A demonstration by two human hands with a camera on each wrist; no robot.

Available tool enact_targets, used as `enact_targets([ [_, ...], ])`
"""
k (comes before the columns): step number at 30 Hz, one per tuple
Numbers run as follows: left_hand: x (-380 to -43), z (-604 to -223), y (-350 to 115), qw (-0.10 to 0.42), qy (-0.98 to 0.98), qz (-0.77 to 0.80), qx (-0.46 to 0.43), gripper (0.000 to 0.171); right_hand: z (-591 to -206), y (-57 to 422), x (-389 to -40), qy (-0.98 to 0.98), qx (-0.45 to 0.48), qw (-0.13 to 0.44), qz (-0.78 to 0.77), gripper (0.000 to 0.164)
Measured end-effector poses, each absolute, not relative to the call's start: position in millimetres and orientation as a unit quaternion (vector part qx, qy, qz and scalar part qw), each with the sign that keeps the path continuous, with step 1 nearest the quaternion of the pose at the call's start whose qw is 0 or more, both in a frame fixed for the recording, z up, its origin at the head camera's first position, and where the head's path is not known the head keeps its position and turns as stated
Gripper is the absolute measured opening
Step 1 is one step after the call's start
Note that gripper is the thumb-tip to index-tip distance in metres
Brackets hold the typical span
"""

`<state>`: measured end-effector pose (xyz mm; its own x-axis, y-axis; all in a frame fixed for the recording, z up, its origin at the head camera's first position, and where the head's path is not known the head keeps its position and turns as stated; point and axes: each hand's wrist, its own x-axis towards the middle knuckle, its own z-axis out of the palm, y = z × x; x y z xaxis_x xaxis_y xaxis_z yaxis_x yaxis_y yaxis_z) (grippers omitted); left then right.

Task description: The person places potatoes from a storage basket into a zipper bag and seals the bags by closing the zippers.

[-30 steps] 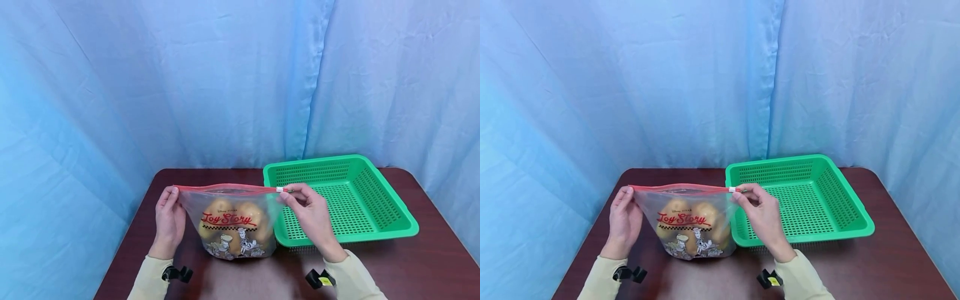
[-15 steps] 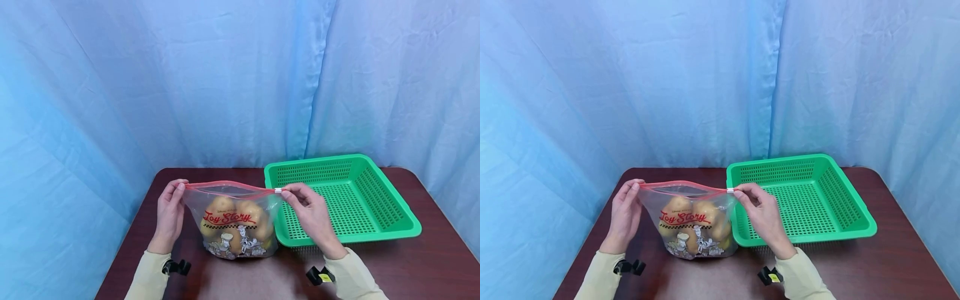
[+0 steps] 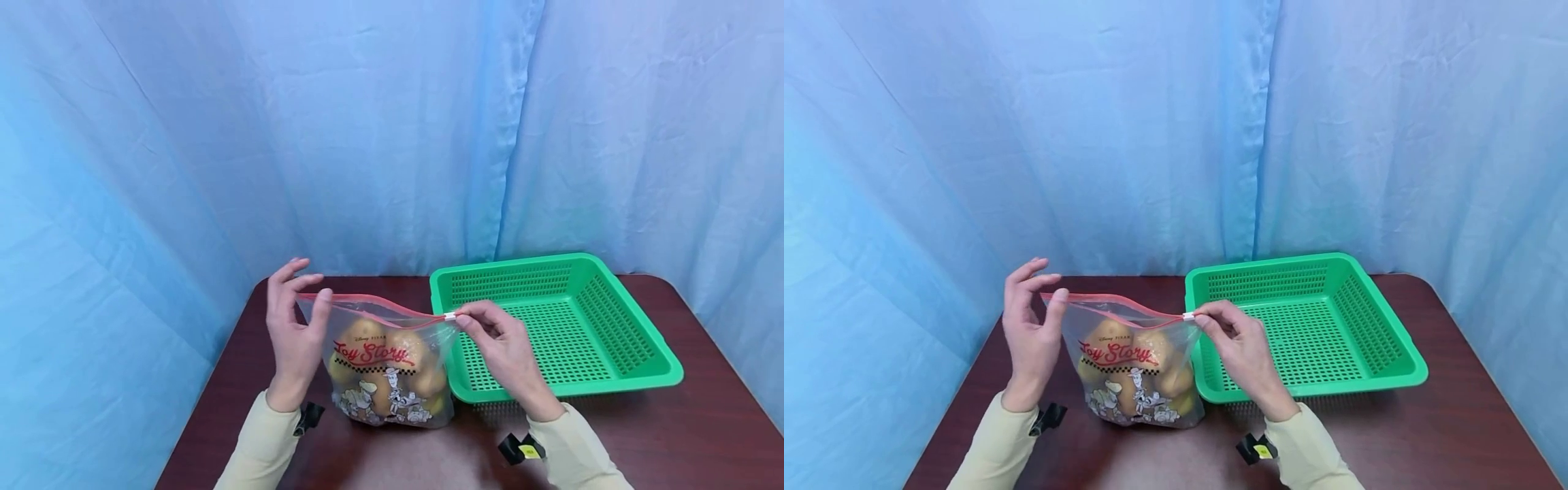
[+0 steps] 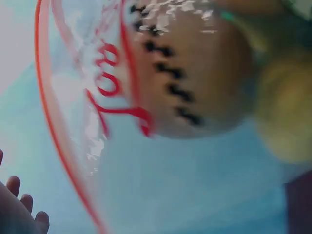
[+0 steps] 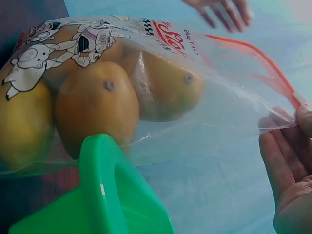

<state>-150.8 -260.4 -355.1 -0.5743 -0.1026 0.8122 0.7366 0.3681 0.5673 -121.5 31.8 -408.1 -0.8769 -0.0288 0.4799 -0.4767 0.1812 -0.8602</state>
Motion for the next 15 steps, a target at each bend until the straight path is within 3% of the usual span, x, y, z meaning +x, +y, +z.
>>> enact_targets([
  [3, -153, -346, -244, 0.395, -0.734, -0.479, -0.276, 0.019, -408, 32, -122, -0.745, 0.177, 0.186, 0.616, 0.013],
  [11, -155, -335, -205, 0.235, -0.809, -0.357, -0.404, 0.025, -409, 33, -123, -0.747, 0.183, 0.195, 0.609, 0.016],
  [15, -154, -337, -192, 0.191, -0.828, -0.301, -0.432, 0.026, -410, 32, -123, -0.752, 0.186, 0.191, 0.602, 0.015],
])
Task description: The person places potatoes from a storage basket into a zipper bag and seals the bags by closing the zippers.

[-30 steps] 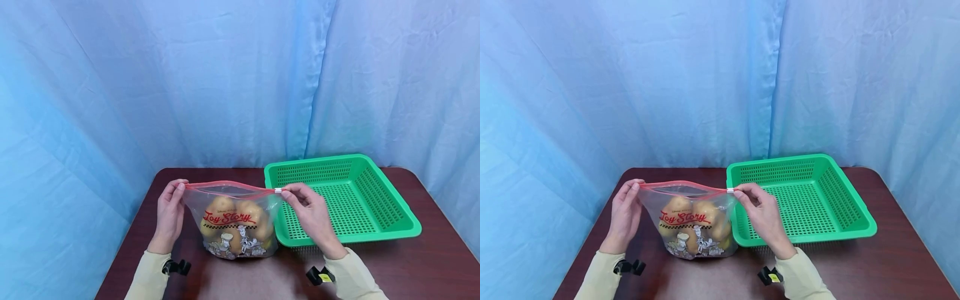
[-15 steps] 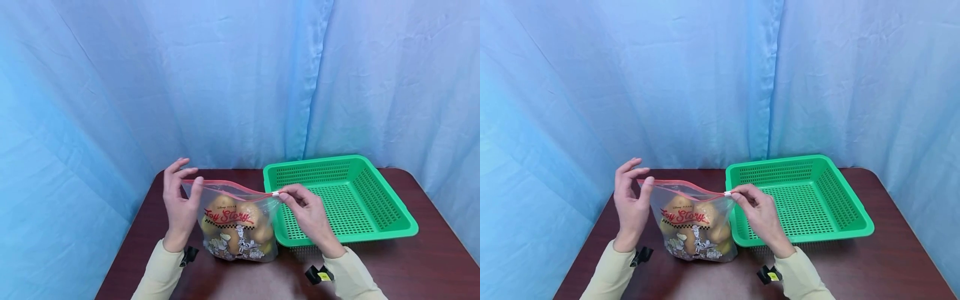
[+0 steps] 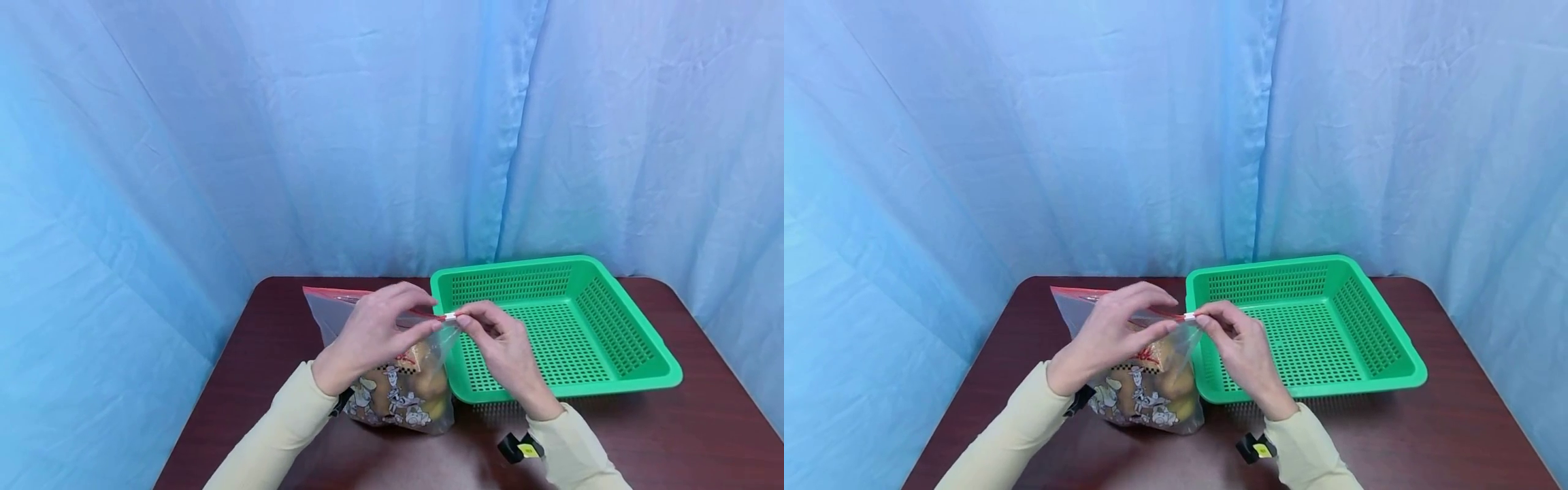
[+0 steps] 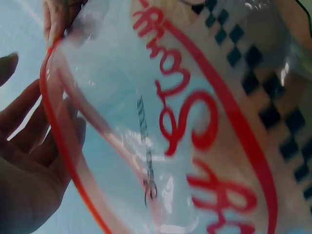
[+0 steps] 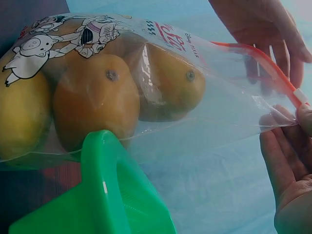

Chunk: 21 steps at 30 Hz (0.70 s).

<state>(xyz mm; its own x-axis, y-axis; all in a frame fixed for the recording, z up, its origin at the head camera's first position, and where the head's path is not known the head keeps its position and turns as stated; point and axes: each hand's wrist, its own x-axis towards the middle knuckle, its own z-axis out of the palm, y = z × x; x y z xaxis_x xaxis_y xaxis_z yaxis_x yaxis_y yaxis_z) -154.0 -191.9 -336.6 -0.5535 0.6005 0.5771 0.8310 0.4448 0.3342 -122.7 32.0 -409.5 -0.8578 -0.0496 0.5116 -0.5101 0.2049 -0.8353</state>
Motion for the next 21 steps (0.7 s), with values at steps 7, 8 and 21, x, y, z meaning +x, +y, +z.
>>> enact_targets([
  [7, -153, -345, -181, 0.173, -0.838, -0.282, -0.434, 0.021, -410, 31, -122, -0.759, 0.178, 0.176, 0.601, 0.014],
  [8, -153, -347, -180, 0.174, -0.837, -0.284, -0.434, 0.021, -410, 31, -122, -0.759, 0.179, 0.176, 0.601, 0.014],
  [21, -149, -352, -175, 0.239, -0.825, -0.268, -0.437, 0.006, -412, 26, -122, -0.751, 0.215, 0.221, 0.583, 0.018],
])
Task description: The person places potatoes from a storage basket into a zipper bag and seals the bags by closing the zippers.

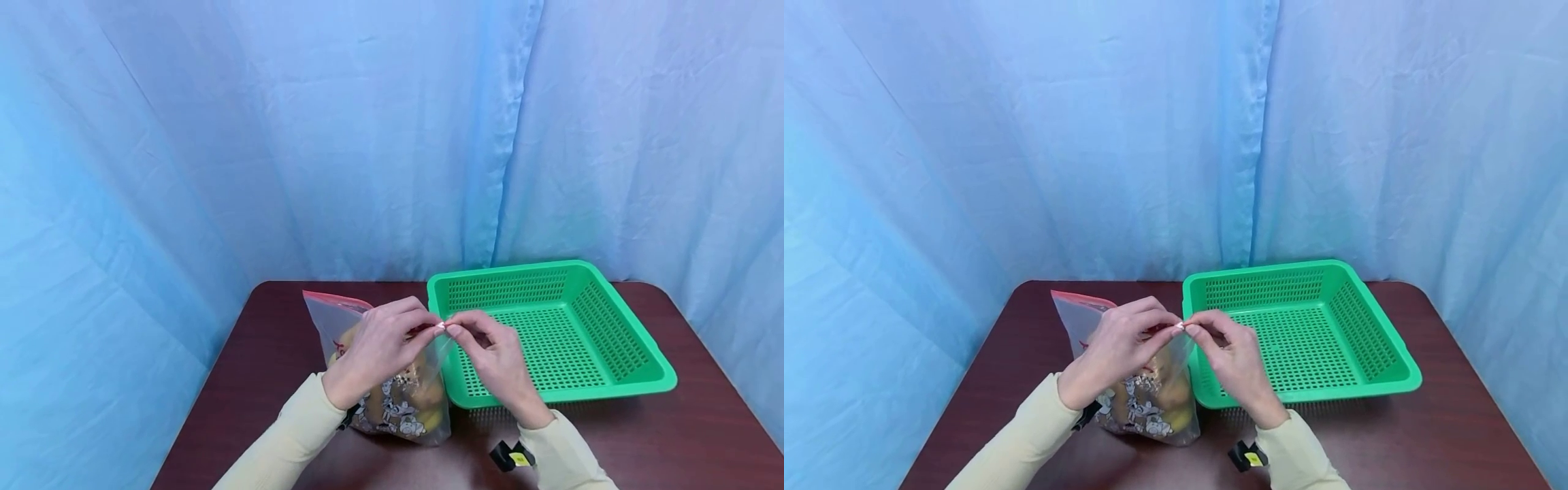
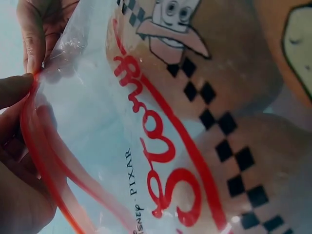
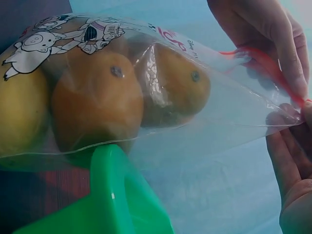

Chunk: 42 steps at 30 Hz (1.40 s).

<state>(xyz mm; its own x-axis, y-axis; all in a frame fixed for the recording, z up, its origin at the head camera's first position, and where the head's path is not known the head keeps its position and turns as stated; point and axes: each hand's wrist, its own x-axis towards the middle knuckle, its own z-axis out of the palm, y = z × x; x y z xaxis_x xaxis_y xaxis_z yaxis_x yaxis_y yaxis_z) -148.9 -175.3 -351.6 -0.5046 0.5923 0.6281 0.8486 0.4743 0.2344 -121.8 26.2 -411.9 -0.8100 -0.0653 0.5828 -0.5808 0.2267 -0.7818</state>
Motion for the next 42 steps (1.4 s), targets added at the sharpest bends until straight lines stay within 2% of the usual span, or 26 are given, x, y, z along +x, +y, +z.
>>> enact_targets([
  [12, -145, -352, -181, 0.241, -0.831, -0.250, -0.435, 0.006, -413, 22, -118, -0.737, 0.228, 0.266, 0.578, 0.028],
  [25, -146, -355, -199, 0.250, -0.835, -0.257, -0.417, 0.004, -408, 20, -114, -0.744, 0.188, 0.239, 0.595, 0.017],
  [29, -145, -357, -205, 0.253, -0.828, -0.273, -0.419, 0.004, -401, 15, -114, -0.758, 0.200, 0.227, 0.578, 0.014],
  [36, -149, -344, -215, 0.291, -0.808, -0.284, -0.426, 0.006, -383, 2, -125, -0.757, 0.260, 0.283, 0.528, 0.017],
  [42, -147, -337, -217, 0.317, -0.811, -0.273, -0.409, 0.005, -375, -5, -131, -0.751, 0.255, 0.304, 0.528, 0.017],
])
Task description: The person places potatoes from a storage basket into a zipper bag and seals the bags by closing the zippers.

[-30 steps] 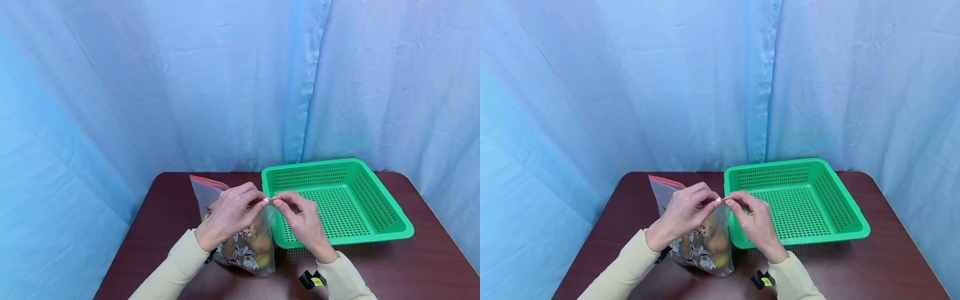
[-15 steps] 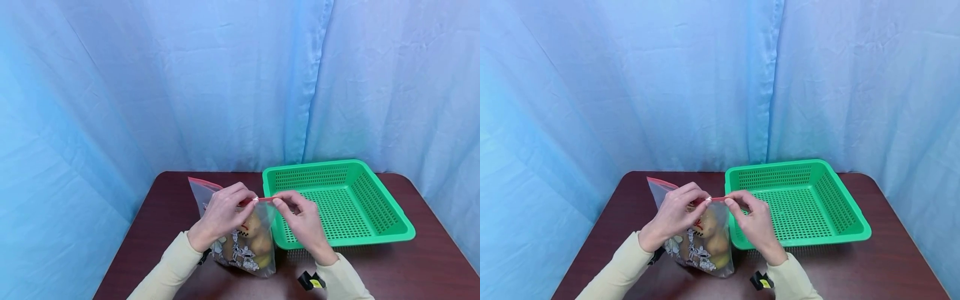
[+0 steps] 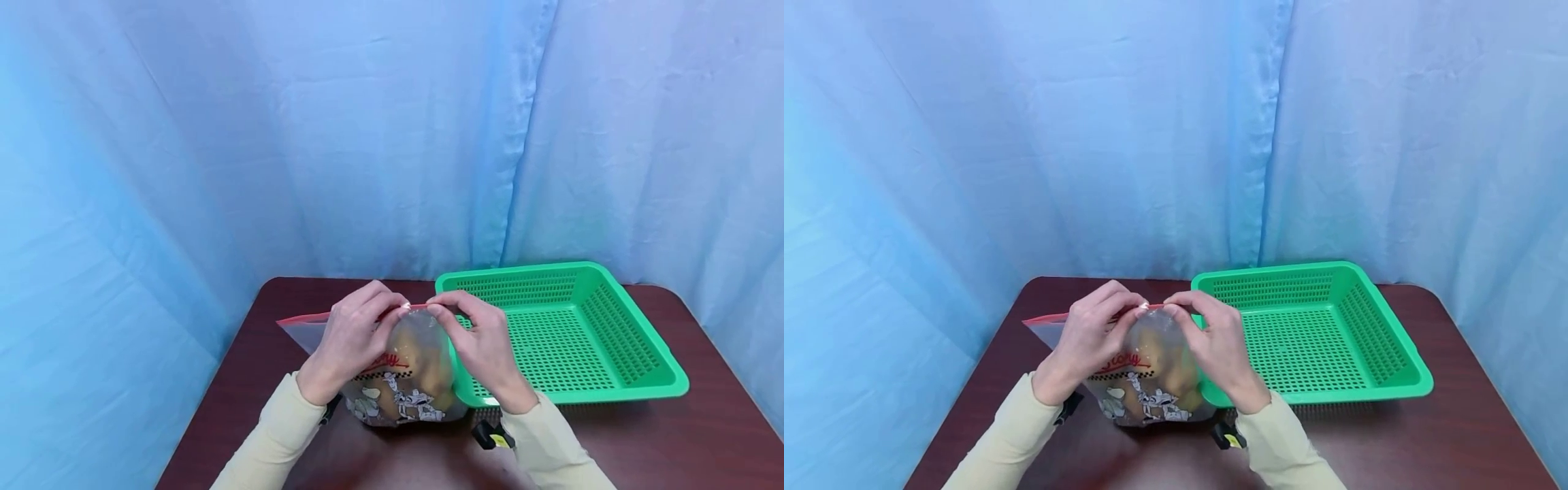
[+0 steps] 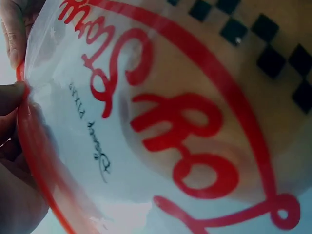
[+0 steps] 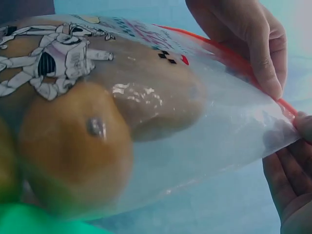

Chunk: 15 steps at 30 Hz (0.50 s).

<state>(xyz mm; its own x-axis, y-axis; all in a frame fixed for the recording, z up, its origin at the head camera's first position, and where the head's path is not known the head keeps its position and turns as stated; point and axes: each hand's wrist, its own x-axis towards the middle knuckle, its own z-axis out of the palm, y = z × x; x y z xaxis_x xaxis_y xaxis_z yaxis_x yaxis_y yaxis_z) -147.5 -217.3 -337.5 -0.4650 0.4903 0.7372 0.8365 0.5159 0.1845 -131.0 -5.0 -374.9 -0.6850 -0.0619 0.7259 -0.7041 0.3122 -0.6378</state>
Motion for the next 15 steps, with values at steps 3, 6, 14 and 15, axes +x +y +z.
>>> enact_targets([
  [3, -147, -342, -215, 0.318, -0.817, -0.265, -0.402, 0.006, -381, -3, -131, -0.750, 0.247, 0.294, 0.539, 0.018],
  [6, -147, -344, -214, 0.314, -0.823, -0.259, -0.397, 0.005, -386, -1, -130, -0.746, 0.241, 0.287, 0.550, 0.017],
  [14, -147, -344, -218, 0.308, -0.830, -0.255, -0.390, 0.004, -390, 4, -127, -0.747, 0.229, 0.291, 0.552, 0.010],
  [15, -147, -345, -218, 0.306, -0.831, -0.257, -0.388, 0.004, -390, 4, -126, -0.748, 0.227, 0.292, 0.552, 0.010],
])
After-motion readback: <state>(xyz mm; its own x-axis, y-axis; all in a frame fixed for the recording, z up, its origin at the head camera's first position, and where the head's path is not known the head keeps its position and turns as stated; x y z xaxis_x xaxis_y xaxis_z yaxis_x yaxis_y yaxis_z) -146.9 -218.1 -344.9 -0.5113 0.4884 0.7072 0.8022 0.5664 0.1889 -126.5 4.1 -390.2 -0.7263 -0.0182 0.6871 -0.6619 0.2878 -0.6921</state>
